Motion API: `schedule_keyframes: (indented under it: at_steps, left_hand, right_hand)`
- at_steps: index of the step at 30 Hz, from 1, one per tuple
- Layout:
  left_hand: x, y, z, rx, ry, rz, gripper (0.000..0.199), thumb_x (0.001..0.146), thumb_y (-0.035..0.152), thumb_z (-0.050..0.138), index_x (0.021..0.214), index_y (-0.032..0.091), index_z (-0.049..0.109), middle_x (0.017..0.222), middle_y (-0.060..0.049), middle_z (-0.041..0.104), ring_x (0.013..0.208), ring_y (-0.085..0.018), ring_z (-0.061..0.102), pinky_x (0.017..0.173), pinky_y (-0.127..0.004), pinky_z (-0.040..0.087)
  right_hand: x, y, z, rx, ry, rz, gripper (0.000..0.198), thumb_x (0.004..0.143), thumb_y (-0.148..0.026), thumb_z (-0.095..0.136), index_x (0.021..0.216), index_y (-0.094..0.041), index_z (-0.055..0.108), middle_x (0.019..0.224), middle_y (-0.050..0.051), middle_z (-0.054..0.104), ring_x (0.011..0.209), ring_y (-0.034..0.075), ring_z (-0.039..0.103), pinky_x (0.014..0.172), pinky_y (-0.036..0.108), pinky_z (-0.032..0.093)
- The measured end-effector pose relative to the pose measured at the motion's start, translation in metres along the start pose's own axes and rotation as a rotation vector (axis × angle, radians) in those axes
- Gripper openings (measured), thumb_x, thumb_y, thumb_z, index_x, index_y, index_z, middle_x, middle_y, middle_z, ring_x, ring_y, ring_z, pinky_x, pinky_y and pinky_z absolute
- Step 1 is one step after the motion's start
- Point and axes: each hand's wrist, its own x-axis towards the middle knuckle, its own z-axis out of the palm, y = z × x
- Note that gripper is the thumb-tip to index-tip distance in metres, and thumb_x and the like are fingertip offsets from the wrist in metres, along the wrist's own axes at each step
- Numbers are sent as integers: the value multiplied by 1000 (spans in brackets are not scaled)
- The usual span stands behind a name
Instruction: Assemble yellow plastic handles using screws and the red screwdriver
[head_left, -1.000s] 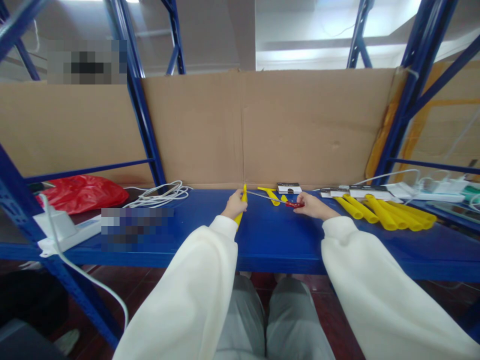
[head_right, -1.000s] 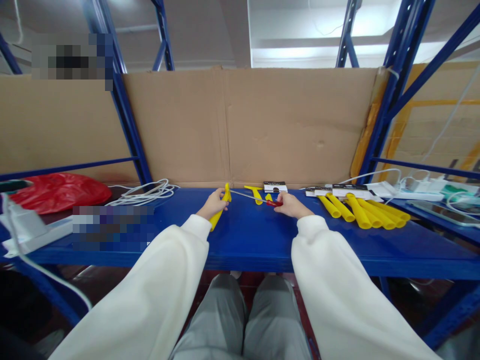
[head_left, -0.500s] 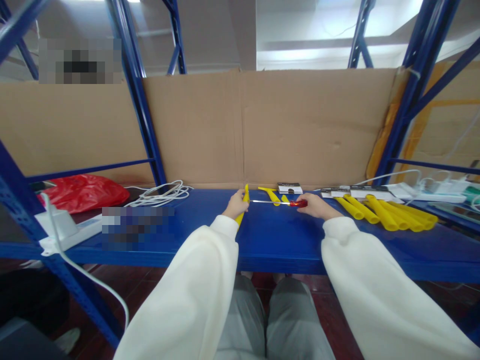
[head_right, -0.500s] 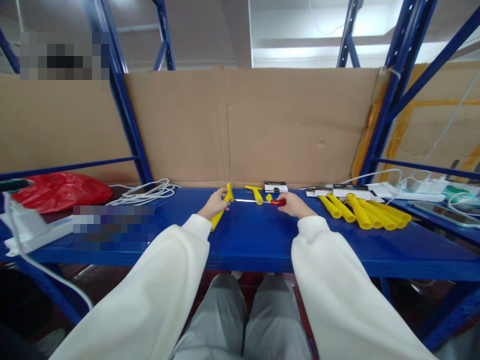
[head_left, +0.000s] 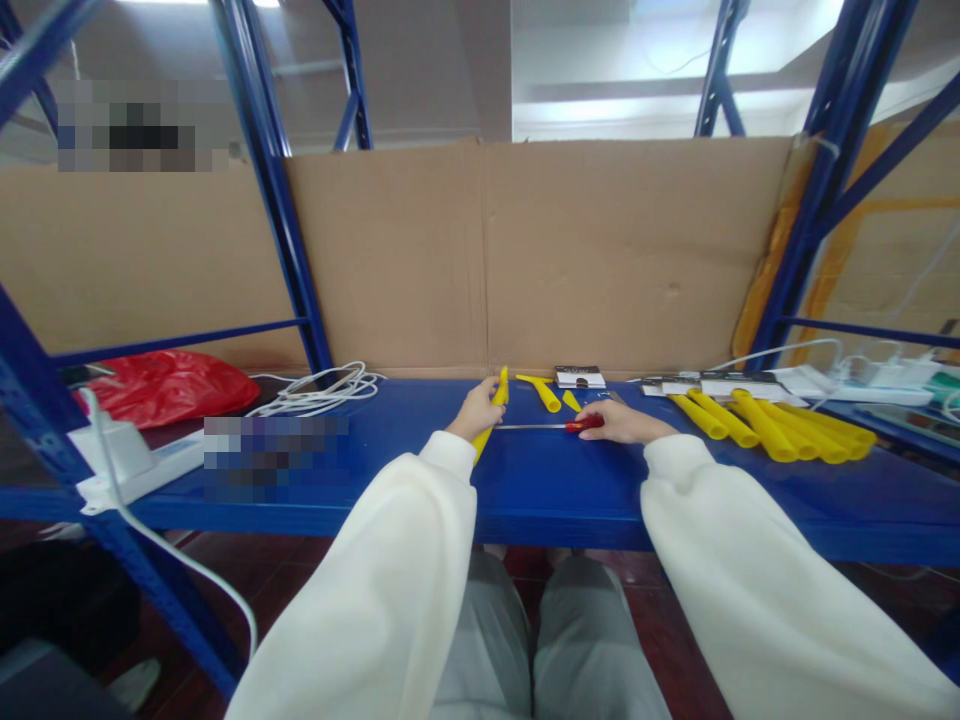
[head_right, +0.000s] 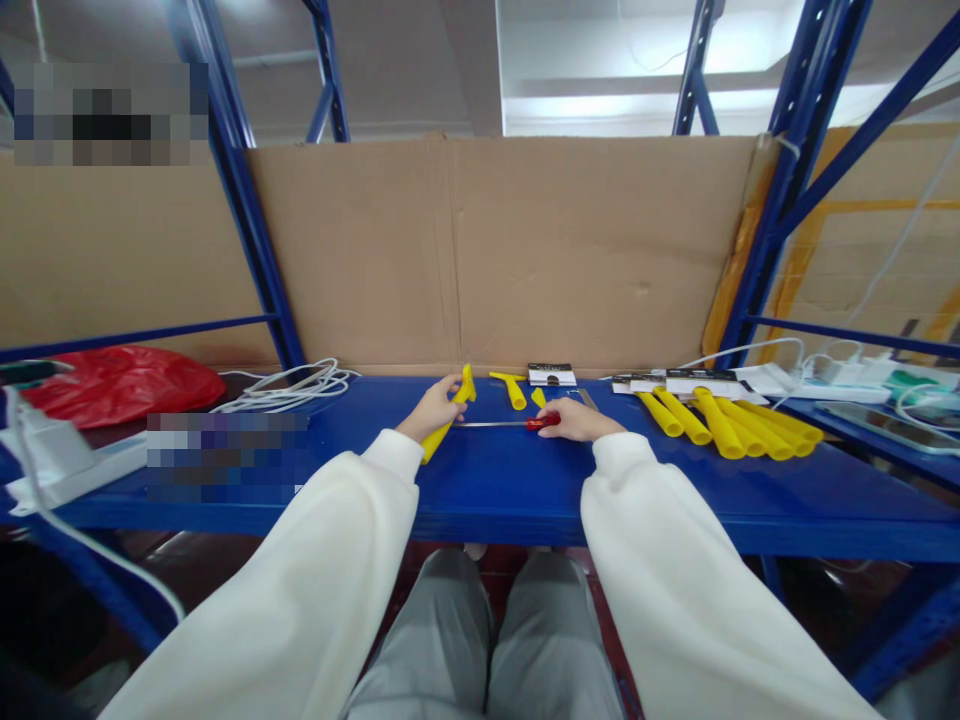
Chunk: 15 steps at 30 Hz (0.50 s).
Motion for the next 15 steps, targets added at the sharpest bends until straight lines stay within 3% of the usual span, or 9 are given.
schedule_keyframes:
  at_steps: [4,9,15]
  left_hand:
    - [-2,1,4,26,-41,73,65,79,-3,62,140,18,56,138,-14,64,60,-6,65,58,-19,54]
    - [1,-2,8,37,-91,223,65,76,0,63,139,15,58,140,-15,63,103,-21,72,86,-30,59]
    - [5,0,15,193,-86,411,63,73,0,61,135,15,63,141,-13,63,134,-27,57,115,-39,42]
  right_hand:
    - [4,-4,6,-28,29,-15,34,80,-43,74,105,-21,79,109,10,75,100,28,69,93,38,53]
    - [18,-9,19,-61,163,-98,23,86,-40,70,96,-20,76,97,10,75,90,24,70,88,38,54]
    - [29,-22,34,105,387,-196,17,93,-28,59,102,-19,70,102,10,74,93,22,70,90,38,55]
